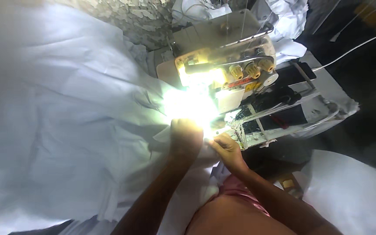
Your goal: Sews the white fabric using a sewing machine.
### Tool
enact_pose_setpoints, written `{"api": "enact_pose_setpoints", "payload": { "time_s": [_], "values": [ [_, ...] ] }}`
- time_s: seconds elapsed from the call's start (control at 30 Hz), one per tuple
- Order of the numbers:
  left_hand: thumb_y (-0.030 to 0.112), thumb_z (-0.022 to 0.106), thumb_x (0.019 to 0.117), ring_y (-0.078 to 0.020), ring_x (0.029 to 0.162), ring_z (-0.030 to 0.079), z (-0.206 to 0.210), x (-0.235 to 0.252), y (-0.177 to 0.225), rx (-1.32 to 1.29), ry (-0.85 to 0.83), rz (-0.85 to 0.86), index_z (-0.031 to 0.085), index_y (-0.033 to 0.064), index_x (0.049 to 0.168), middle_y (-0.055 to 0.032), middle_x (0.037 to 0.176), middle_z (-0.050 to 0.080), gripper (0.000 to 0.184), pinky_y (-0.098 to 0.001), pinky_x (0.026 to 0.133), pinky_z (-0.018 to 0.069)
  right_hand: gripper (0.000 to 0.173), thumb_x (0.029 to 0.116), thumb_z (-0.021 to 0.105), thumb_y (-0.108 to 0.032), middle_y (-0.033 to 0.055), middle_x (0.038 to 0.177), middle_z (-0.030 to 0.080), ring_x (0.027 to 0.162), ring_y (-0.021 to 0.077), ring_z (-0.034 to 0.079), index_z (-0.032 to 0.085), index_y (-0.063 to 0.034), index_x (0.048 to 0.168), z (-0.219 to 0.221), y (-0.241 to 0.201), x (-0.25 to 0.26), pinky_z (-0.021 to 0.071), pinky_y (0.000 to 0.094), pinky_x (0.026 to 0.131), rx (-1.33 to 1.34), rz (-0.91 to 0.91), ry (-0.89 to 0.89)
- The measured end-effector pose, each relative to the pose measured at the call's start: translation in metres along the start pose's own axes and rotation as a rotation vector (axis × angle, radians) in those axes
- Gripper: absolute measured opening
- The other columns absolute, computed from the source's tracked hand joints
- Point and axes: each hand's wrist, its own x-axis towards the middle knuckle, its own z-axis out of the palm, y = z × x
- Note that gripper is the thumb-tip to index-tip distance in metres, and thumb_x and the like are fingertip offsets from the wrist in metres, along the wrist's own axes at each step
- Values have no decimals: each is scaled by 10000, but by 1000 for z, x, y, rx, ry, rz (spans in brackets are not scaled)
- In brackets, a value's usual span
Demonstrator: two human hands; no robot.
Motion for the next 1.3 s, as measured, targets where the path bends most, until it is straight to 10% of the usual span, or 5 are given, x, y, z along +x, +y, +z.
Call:
{"api": "enact_pose_setpoints", "payload": {
  "time_s": [0.73, 0.97, 1.3],
  "values": [
    [121, 570, 995, -446, 992, 663, 20, 12, 19, -47, 15, -292, 668, -140, 1029, -274, 912, 690, 280, -523, 914, 476, 57, 1022, 590, -98, -54, 675, 618, 564, -27, 545, 634, -62, 1028, 4, -28, 10, 458, 150, 543, 103, 16, 25],
    [123, 585, 983, -374, 886, 666, 11, -9, 8, -108, 120, -120, 738, -4, 986, -179, 904, 711, 199, -519, 840, 474, 299, 971, 601, 10, -52, 649, 624, 538, -29, 536, 569, -47, 1262, 6, -27, 7, 463, 148, 546, 138, -64, 45],
    [107, 544, 979, -428, 1097, 668, 17, 12, -10, -120, -63, -297, 688, -128, 1076, -279, 1079, 709, 292, -509, 1011, 468, 181, 1017, 572, -66, 31, 916, 704, 689, -5, 602, 673, -28, 1163, 8, -42, 28, 509, 164, 634, -153, -275, 37]
  ]
}}
